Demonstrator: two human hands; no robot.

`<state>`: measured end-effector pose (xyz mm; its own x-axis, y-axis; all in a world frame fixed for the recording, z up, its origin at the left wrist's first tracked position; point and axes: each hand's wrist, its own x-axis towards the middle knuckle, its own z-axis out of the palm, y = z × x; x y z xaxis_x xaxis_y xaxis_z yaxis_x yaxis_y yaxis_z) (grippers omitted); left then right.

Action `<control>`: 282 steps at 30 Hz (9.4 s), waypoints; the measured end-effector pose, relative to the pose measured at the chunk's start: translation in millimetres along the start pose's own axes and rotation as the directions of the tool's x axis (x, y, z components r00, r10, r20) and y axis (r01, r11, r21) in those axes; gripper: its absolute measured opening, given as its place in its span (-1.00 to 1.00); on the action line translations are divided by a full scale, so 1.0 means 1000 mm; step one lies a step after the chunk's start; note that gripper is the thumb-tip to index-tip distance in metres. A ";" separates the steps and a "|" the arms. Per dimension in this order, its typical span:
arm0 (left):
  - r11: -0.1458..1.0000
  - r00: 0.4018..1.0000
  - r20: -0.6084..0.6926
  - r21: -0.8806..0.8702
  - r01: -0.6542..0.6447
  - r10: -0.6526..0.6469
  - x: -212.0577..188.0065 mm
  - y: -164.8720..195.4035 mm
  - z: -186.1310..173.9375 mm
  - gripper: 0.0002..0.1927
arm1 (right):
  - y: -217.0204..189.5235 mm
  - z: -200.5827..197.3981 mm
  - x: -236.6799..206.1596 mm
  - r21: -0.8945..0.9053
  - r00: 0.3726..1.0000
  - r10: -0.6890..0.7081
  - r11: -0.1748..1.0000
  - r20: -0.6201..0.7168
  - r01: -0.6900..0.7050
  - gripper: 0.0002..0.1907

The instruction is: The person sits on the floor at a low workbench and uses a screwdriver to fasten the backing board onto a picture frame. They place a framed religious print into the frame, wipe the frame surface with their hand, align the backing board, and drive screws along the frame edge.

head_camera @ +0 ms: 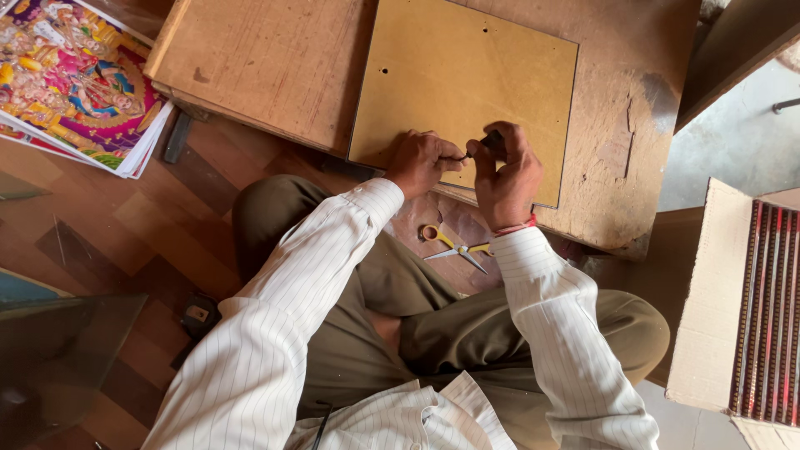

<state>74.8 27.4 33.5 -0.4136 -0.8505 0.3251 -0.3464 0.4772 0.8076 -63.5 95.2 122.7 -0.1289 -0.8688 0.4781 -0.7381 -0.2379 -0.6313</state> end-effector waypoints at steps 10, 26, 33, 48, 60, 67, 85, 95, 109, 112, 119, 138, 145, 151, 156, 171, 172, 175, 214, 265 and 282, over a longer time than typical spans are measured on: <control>0.974 0.986 0.083 -0.163 0.159 -0.147 -0.002 0.006 -0.010 -0.79 | 0.019 0.007 0.001 0.193 0.995 0.090 0.976 0.043 -0.097 -0.82; 0.994 0.994 0.057 -0.049 0.100 -0.098 -0.004 0.001 -0.007 -0.77 | 0.012 0.002 -0.001 0.146 0.998 -0.052 0.988 0.024 0.048 -0.84; 0.997 0.998 0.012 -0.022 0.067 -0.067 -0.003 0.004 -0.008 -0.73 | 0.009 0.004 -0.002 0.161 1.000 0.019 0.987 -0.002 -0.018 -0.81; 0.987 0.996 0.023 -0.139 0.083 -0.081 -0.004 -0.005 -0.003 -0.80 | 0.020 0.012 -0.006 0.351 0.989 0.141 0.925 0.033 -0.144 -0.83; 0.998 0.998 -0.032 -0.047 0.051 -0.053 -0.004 -0.005 0.001 -0.77 | 0.010 0.011 -0.010 0.141 0.999 -0.035 0.989 -0.015 0.036 -0.71; 1.000 1.000 -0.001 0.016 -0.013 0.013 -0.006 -0.004 -0.002 -0.82 | 0.017 0.009 -0.010 0.209 1.000 0.016 0.978 -0.010 -0.014 -0.71; 1.000 0.985 -0.173 -0.021 0.019 -0.023 -0.028 0.012 -0.003 -0.83 | 0.017 0.013 -0.018 0.233 0.994 0.089 0.970 -0.061 -0.072 -0.71; 0.773 0.934 0.196 0.624 0.115 -0.297 -0.085 -0.017 0.056 -0.83 | 0.147 -0.128 -0.024 0.643 0.874 0.477 0.699 -0.093 -0.313 -0.65; 0.663 0.892 0.093 0.704 0.254 -0.441 -0.078 -0.046 0.075 -0.68 | 0.198 -0.088 -0.065 0.515 0.666 0.721 0.503 0.192 -0.694 -0.80; 0.670 0.898 0.066 0.690 0.273 -0.434 -0.076 -0.047 0.078 -0.63 | 0.193 -0.088 -0.064 0.523 0.668 0.720 0.504 0.186 -0.688 -0.83; 0.636 0.897 0.172 0.758 0.143 -0.407 -0.079 -0.049 0.078 -0.76 | 0.193 -0.089 -0.064 0.393 0.697 0.699 0.603 0.161 -0.694 -0.83; 0.710 0.936 0.126 0.687 0.157 -0.329 -0.083 -0.011 0.074 -0.98 | 0.176 -0.093 -0.060 0.609 0.622 0.747 0.384 0.237 -0.694 -0.76; 0.734 0.917 0.083 0.629 0.256 -0.391 -0.085 -0.006 0.070 -0.96 | 0.171 -0.088 -0.059 0.516 0.661 0.722 0.496 0.202 -0.699 -0.75; 0.758 0.913 0.091 0.593 0.272 -0.399 -0.085 -0.011 0.073 -0.99 | 0.163 -0.080 -0.057 0.339 0.673 0.716 0.596 0.186 -0.728 -0.62; 0.952 0.959 0.110 0.197 0.235 -0.260 -0.084 0.012 0.076 -0.83 | 0.161 -0.078 -0.056 0.290 0.674 0.716 0.616 0.180 -0.732 -0.59; 0.991 0.992 0.121 0.130 0.012 -0.028 0.027 0.069 0.086 -0.89 | 0.165 -0.063 -0.062 0.237 0.749 0.630 0.710 0.206 -0.663 -0.56; 0.988 0.986 0.150 0.146 0.057 -0.080 0.028 0.067 0.088 -0.90 | 0.165 -0.064 -0.061 0.224 0.754 0.626 0.720 0.200 -0.657 -0.56; 0.975 0.976 0.176 0.199 0.096 -0.132 0.029 0.064 0.095 -0.90 | 0.167 -0.064 -0.061 0.205 0.759 0.620 0.731 0.198 -0.651 -0.58; 0.988 0.993 0.103 0.153 0.034 -0.051 0.023 0.042 0.111 -0.88 | 0.192 -0.052 -0.065 0.293 0.754 0.610 0.695 0.245 -0.657 -0.65; 0.986 0.980 0.112 -0.001 0.165 -0.164 0.038 0.022 0.098 -0.84 | 0.081 -0.075 -0.050 0.205 0.990 0.135 0.971 -0.047 -0.122 -0.58; 0.993 0.991 0.064 0.016 0.118 -0.119 0.028 0.030 0.097 -0.88 | 0.084 -0.061 -0.053 0.229 0.996 -0.019 0.973 -0.090 0.039 -0.42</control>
<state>-28.4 39.6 18.7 -0.4224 -0.8853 0.1943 -0.4067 0.3767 0.8323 -159.5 147.8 81.6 -0.1735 -0.8216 0.5429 -0.5714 -0.3650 -0.7350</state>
